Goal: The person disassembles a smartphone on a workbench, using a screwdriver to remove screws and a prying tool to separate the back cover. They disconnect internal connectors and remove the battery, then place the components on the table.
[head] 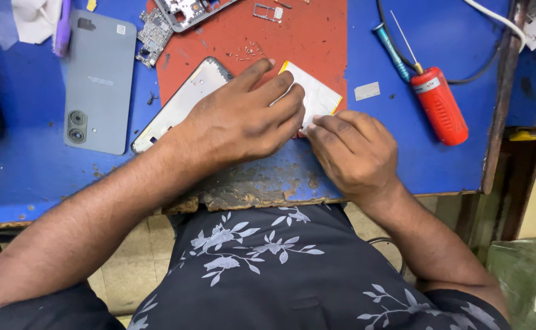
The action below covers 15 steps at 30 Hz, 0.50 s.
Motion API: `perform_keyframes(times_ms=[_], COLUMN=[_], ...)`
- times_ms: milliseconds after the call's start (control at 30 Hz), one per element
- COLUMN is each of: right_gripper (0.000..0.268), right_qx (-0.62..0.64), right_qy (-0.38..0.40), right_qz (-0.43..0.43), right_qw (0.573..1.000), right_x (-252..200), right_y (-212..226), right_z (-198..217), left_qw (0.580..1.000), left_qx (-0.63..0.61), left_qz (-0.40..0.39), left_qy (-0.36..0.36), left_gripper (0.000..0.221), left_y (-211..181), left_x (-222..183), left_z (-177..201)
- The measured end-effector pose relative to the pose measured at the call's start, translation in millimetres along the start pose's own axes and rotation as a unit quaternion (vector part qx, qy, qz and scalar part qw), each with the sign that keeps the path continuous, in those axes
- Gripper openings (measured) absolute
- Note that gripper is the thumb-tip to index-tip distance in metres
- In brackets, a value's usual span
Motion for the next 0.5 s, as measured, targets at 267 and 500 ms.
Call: perform_keyframes(times_ms=[267,500], right_gripper=[0.015,0.017], right_qx=[0.0,-0.011], right_qy=[0.006,0.019], right_qz=[-0.018,-0.008], right_qw=[1.0,1.0], right_x=[1.1,-2.0], right_y=[2.4,7.7], right_z=[1.9,1.4], left_qw=[0.999,0.998], left_qx=[0.016,0.035], left_qz=[-0.036,-0.046], left_qy=[-0.009,-0.01], left_gripper=[0.012,0.011], left_y=[-2.8,-9.3], left_x=[-1.2,-5.5], left_z=[3.0,0.9])
Point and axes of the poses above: each hand's wrist, its own x-axis towards the middle knuckle, its own z-axis out of the back of the hand, y = z × x, the point moved 8 cm from there along x, towards the middle knuckle, and after that the axes turned 9 degrees about x, right-handed, at the moved point
